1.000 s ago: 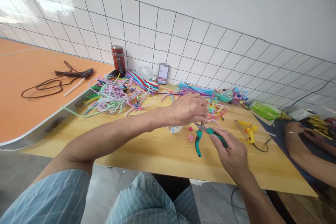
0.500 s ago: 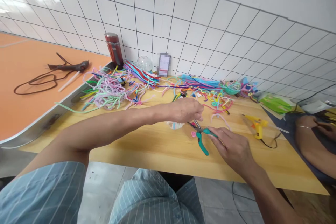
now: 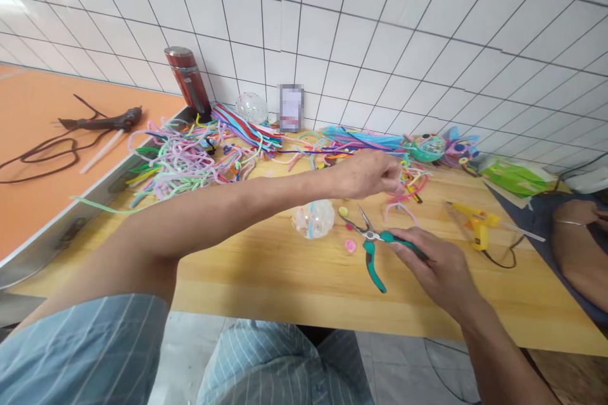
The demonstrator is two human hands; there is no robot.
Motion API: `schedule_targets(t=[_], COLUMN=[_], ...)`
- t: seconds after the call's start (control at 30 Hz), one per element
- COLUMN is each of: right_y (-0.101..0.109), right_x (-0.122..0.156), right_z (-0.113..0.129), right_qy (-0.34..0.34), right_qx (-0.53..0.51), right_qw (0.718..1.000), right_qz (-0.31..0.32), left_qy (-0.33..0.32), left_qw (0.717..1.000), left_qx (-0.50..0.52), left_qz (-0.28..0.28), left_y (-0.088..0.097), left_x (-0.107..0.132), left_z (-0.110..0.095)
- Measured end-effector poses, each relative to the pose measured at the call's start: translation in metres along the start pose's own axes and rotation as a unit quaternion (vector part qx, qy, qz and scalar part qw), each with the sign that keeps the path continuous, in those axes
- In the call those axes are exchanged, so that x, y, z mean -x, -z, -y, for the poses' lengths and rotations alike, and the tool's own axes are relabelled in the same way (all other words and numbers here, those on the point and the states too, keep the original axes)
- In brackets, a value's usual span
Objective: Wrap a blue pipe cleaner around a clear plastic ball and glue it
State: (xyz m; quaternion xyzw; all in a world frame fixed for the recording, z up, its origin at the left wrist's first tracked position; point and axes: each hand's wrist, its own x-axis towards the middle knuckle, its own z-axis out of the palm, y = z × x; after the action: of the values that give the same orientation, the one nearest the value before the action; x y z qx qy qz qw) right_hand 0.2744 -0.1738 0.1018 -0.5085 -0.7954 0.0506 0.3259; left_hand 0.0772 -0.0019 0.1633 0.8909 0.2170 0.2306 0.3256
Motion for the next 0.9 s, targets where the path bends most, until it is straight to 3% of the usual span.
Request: schedule_targets(t=[0.07, 0.13, 0.23, 0.3, 0.43, 0.57, 0.7, 0.9], right_y=[-0.003, -0.009, -0.018, -0.023, -0.03, -0.039, -0.043, -0.046], right_x=[0.006, 0.012, 0.018, 0.018, 0.01, -0.001, -0.011, -0.02], right_z=[-0.004, -0.004, 0.002, 0.008, 0.015, 0.017, 0.018, 0.02], right_qy=[-0.109, -0.206, -0.263, -0.264, -0.245, -0.237, -0.279, -0.311], right_qx=[-0.117, -0.256, -0.441, -0.499, -0.532, -0.521, -0.482, -0.566], right_qw=[0.987, 0.943, 0.854, 0.821, 0.807, 0.819, 0.831, 0.763], right_qz=[-0.016, -0.053, -0.087, -0.08, -0.067, -0.039, -0.003, -0.03], left_qy=[0.011, 0.028, 0.059, 0.076, 0.076, 0.046, 0.046, 0.051], left_qw=[0.995, 0.982, 0.953, 0.927, 0.887, 0.894, 0.903, 0.879], left_qx=[0.089, 0.178, 0.295, 0.361, 0.439, 0.441, 0.427, 0.473], left_qz=[-0.041, -0.05, 0.018, 0.068, 0.121, 0.07, 0.025, 0.026], left_y=[-0.003, -0.004, -0.007, -0.011, -0.02, -0.023, -0.022, -0.023], left_x=[-0.015, -0.023, -0.016, -0.004, 0.018, 0.024, 0.022, 0.021], left_z=[0.003, 0.005, 0.004, 0.001, -0.005, -0.005, 0.002, 0.009])
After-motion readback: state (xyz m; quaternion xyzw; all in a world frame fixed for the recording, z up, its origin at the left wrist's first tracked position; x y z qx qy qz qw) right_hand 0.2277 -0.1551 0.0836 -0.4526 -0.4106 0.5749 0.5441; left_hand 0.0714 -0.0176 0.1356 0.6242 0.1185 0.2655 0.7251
